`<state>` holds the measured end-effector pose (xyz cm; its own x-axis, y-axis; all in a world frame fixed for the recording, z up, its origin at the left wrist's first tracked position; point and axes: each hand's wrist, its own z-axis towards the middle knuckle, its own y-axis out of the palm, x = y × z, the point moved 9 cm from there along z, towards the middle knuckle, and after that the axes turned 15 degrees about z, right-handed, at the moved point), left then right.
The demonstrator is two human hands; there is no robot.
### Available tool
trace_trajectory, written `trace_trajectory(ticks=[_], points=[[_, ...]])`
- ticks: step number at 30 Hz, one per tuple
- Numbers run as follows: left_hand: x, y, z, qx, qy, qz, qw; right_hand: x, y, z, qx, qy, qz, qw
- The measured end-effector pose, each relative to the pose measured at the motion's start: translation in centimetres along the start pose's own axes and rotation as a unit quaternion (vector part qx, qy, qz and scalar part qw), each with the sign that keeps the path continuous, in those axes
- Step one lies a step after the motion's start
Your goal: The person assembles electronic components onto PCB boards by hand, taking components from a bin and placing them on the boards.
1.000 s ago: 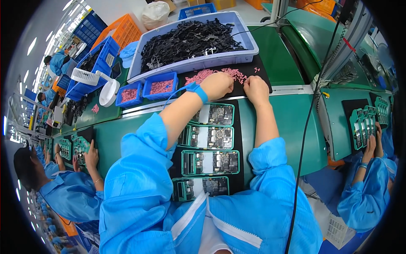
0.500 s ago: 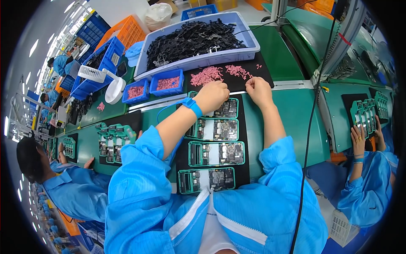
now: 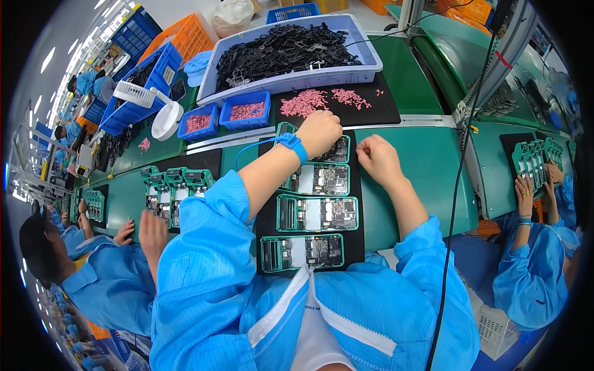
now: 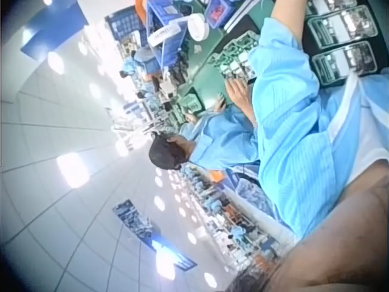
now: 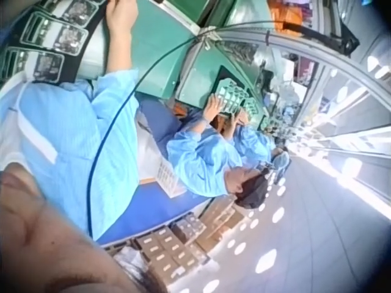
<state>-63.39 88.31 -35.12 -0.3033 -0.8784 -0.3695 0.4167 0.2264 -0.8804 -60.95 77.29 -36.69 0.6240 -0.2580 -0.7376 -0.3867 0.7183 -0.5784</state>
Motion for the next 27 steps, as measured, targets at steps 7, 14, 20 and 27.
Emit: trace_trajectory(ticks=[7,14,20,27], points=[[0.3,0.0,-1.2,-0.008,-0.013,-0.009,1.000,-3.3,2.0,-1.2,-0.049,-0.060,0.036,0.996],[0.6,-0.1,-2.0,0.020,-0.002,-0.041,0.999,-5.0,4.3,-1.1,-0.112,-0.113,-0.004,0.987],[0.2,-0.2,-2.5,0.036,-0.020,-0.058,0.997,-6.5,4.9,-0.9,-0.127,-0.171,-0.080,0.974],[0.2,0.0,-2.3,0.035,-0.020,-0.052,0.998,-7.0,5.0,-1.3,-0.152,-0.217,-0.098,0.959]])
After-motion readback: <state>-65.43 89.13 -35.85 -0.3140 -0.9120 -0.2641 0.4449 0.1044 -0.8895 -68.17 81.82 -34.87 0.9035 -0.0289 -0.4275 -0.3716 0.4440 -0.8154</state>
